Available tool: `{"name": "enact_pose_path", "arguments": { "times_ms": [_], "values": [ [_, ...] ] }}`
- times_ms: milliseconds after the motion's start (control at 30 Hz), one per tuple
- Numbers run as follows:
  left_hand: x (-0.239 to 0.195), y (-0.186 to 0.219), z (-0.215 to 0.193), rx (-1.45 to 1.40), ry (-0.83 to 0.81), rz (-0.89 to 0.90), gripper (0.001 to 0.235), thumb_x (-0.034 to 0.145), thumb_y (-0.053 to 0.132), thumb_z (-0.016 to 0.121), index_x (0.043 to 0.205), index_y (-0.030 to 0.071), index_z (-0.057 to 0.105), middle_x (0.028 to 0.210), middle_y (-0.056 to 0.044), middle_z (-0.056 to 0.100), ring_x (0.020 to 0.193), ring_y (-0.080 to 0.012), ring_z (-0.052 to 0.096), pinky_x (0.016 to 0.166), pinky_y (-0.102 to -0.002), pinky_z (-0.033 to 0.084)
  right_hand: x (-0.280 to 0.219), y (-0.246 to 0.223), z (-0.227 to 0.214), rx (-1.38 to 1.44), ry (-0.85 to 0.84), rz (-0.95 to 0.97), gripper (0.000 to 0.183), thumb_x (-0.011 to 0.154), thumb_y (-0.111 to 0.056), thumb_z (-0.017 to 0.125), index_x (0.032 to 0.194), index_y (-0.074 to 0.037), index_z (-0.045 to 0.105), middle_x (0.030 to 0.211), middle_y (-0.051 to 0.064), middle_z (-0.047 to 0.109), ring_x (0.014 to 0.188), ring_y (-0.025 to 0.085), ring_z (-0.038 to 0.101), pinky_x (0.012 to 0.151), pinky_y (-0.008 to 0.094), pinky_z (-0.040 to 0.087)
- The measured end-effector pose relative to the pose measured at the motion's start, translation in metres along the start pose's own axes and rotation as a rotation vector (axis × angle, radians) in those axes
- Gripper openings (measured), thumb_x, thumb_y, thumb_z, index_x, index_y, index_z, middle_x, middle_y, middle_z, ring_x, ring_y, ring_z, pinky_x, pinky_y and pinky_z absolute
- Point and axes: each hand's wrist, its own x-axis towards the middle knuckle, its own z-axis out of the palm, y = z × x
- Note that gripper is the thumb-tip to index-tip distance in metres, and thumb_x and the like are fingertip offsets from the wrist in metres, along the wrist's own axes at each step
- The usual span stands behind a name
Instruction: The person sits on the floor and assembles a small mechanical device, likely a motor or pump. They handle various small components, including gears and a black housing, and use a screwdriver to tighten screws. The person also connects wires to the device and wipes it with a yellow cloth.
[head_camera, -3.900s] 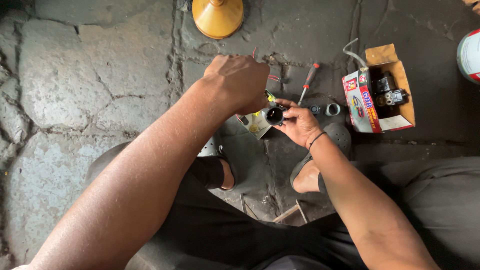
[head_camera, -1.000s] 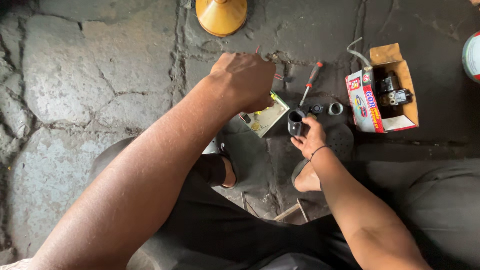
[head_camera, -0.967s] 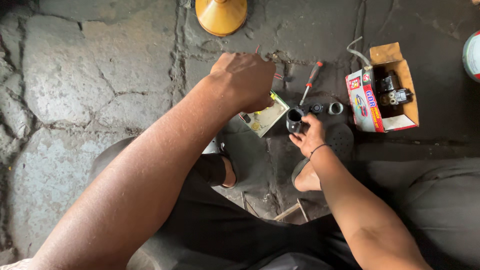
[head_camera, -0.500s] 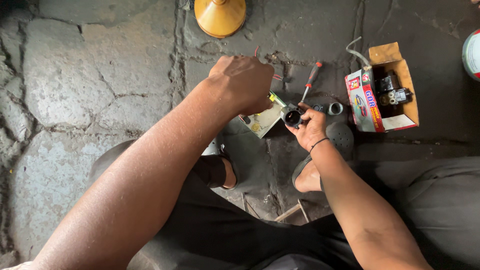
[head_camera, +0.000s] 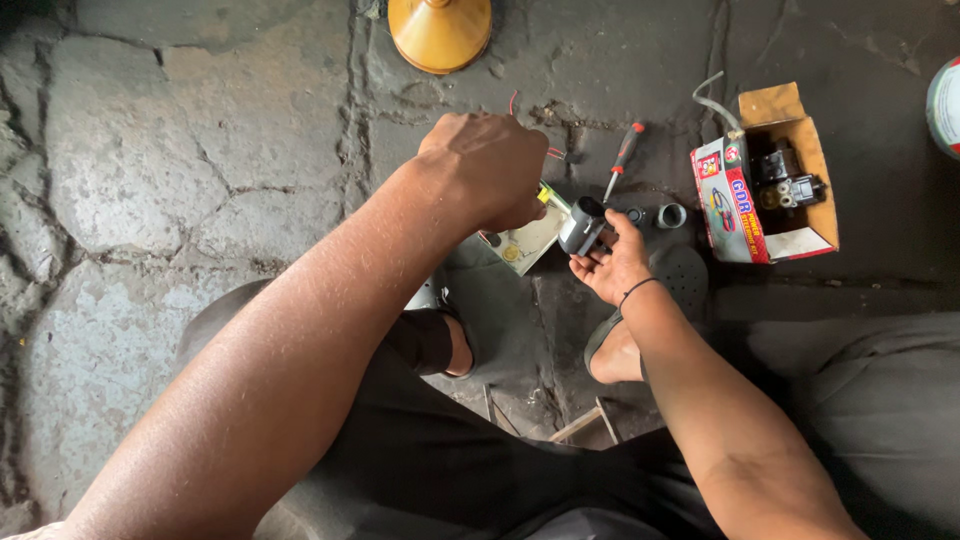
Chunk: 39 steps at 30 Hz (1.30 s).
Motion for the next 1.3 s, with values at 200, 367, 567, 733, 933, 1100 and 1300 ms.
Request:
{"name": "enact_pose_path", "arguments": {
  "times_ms": [200,367,567,733,933,1100,1300],
  "values": [
    [-0.001,0.0,0.0,0.004,0.004,0.001,0.042,0.085,0.04,0.077,0.114,0.011,0.072,0.113,-0.01,0.073,0.108,-0.0294,0.07,0.089,-0.044,0.056,0.005,0.005,-0.002,-0.052,0.112,0.006,0.057,0.079,-0.063,0.071,0.114,-0.018,0.065,0.108,0.006,0.064,0.089,0.024,0.06,0.085,0.043,0.049],
    [0.0,0.0,0.002,-0.008,0.037,0.014,0.042,0.082,0.038,0.078,0.113,0.011,0.071,0.112,-0.011,0.073,0.106,-0.0306,0.07,0.088,-0.045,0.055,0.009,0.018,-0.007,-0.126,0.376,0.06,0.052,0.084,-0.062,0.07,0.108,-0.017,0.065,0.099,0.009,0.065,0.083,0.028,0.058,0.079,0.047,0.053],
    [-0.003,0.0,-0.001,-0.021,0.006,-0.005,0.038,0.083,0.04,0.078,0.107,0.011,0.074,0.107,-0.013,0.075,0.103,-0.0304,0.072,0.088,-0.044,0.056,0.033,0.043,-0.023,-0.156,0.347,0.162,0.044,0.088,-0.057,0.064,0.112,-0.019,0.065,0.111,0.011,0.067,0.099,0.038,0.064,0.088,0.058,0.055],
    [-0.005,0.001,-0.003,-0.011,-0.033,-0.002,0.035,0.085,0.04,0.076,0.105,0.011,0.076,0.107,-0.011,0.076,0.103,-0.029,0.073,0.087,-0.044,0.056,0.058,0.047,-0.046,-0.106,0.315,0.262,0.046,0.091,-0.058,0.063,0.115,-0.02,0.067,0.113,0.007,0.068,0.106,0.032,0.065,0.091,0.059,0.054],
    [-0.001,0.002,-0.002,-0.017,-0.023,-0.003,0.038,0.085,0.04,0.077,0.108,0.009,0.075,0.109,-0.012,0.075,0.103,-0.0288,0.072,0.086,-0.044,0.057,0.053,0.024,-0.039,-0.089,0.444,0.045,0.045,0.088,-0.054,0.067,0.119,-0.021,0.065,0.121,0.005,0.068,0.112,0.029,0.064,0.096,0.06,0.051],
    [-0.003,0.003,-0.001,-0.037,-0.013,0.0,0.037,0.086,0.036,0.076,0.11,0.009,0.074,0.109,-0.011,0.075,0.104,-0.0285,0.072,0.086,-0.044,0.057,0.036,0.012,-0.018,-0.753,0.766,-0.393,0.055,0.083,-0.045,0.082,0.118,-0.006,0.065,0.125,0.023,0.066,0.114,0.038,0.065,0.094,0.051,0.054],
    [-0.001,-0.002,0.001,-0.049,0.044,0.015,0.032,0.084,0.029,0.074,0.11,0.01,0.073,0.108,-0.013,0.074,0.104,-0.0299,0.071,0.086,-0.046,0.056,0.016,0.031,0.017,-1.342,0.459,-1.292,0.036,0.081,-0.027,0.079,0.112,-0.013,0.067,0.114,0.02,0.066,0.11,0.041,0.063,0.09,0.051,0.054]
  ]
}}
